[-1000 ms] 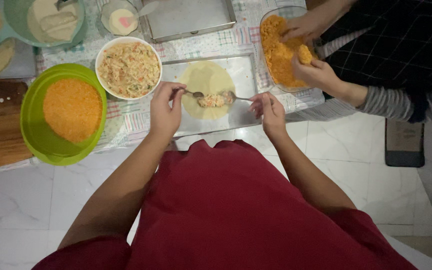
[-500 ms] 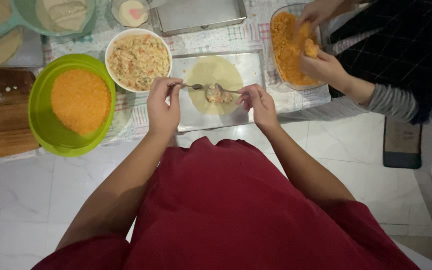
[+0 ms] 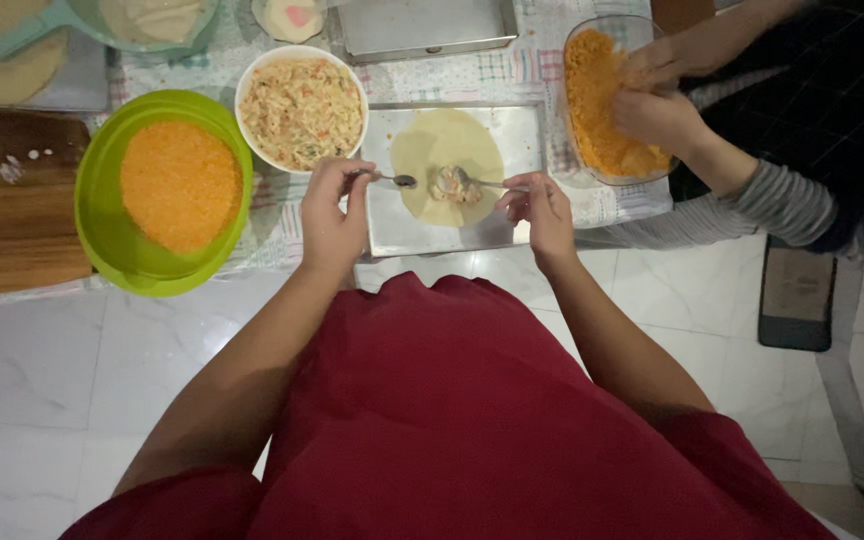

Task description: The person places a filling mixture onto a round wrapper, folds it into a roll, and seals the edges with a liquid applied using a silicone brush. The finished rolls are placed on a metal tray.

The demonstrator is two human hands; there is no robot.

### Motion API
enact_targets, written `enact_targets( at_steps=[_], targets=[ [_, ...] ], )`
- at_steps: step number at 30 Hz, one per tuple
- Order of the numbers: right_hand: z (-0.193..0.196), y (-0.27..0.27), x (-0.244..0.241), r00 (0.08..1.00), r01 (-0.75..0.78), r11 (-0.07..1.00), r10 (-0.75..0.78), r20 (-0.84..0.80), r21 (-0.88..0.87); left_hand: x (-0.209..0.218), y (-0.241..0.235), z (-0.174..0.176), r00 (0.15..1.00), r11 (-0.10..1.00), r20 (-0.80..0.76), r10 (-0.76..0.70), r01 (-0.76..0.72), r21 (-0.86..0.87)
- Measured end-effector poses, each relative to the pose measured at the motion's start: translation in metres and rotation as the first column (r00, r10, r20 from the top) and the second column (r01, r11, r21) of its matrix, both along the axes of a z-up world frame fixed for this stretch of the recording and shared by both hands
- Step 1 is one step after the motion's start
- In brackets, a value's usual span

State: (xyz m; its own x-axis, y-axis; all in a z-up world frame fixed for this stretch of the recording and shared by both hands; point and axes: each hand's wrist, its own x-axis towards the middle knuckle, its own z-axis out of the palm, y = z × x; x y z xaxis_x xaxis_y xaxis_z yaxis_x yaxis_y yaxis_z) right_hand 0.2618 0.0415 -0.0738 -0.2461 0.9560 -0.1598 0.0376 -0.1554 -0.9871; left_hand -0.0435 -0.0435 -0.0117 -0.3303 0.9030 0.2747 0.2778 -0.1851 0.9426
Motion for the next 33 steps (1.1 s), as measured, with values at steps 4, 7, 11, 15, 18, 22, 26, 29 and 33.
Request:
enact_targets(
  at_steps=[4, 7, 11, 15, 18, 22, 26, 29, 33],
  targets=[
    [0.003, 0.001, -0.003, 0.999, 0.009, 0.998, -0.011, -0.033, -0.054, -0.006, 0.000, 0.002, 0.999, 1.000, 0.048, -0.002, 0.001, 0.006],
    [0.014, 0.001, -0.006, 0.997, 0.082, 0.994, -0.083, -0.006, -0.071, -0.019, -0.002, 0.005, 0.999, 0.999, 0.009, 0.044, -0.044, 0.018],
    [0.038, 0.008, -0.016, 0.984, 0.101, 0.994, -0.104, -0.142, -0.029, -0.053, -0.005, 0.015, 0.994, 0.989, 0.040, 0.106, -0.109, 0.101],
    [0.054, 0.017, -0.056, 0.985, -0.003, 1.000, 0.003, -0.170, -0.001, -0.100, -0.006, 0.029, 0.962, 0.976, -0.204, 0.184, -0.154, 0.154],
    [0.058, 0.029, -0.107, 0.987, -0.129, 0.991, 0.132, -0.087, 0.048, -0.127, -0.005, 0.037, 0.955, 0.984, -0.258, 0.149, -0.118, 0.132],
    [0.060, 0.036, -0.175, 0.959, -0.265, 0.950, 0.278, -0.059, 0.166, -0.151, 0.003, 0.039, 0.946, 0.988, -0.321, 0.045, 0.004, 0.152],
    [0.070, 0.033, -0.219, 0.945, -0.319, 0.909, 0.282, 0.167, 0.268, -0.164, 0.013, 0.036, 0.946, 0.994, -0.322, -0.042, 0.071, 0.079],
    [0.077, 0.022, -0.231, 0.914, -0.356, 0.867, 0.247, 0.322, 0.348, -0.174, 0.018, 0.033, 0.955, 0.991, -0.276, -0.107, 0.125, 0.051],
    [0.080, 0.016, -0.239, 0.917, -0.372, 0.828, 0.257, 0.305, 0.419, -0.188, 0.023, 0.024, 0.961, 0.983, -0.220, -0.170, 0.181, 0.034]
  ],
)
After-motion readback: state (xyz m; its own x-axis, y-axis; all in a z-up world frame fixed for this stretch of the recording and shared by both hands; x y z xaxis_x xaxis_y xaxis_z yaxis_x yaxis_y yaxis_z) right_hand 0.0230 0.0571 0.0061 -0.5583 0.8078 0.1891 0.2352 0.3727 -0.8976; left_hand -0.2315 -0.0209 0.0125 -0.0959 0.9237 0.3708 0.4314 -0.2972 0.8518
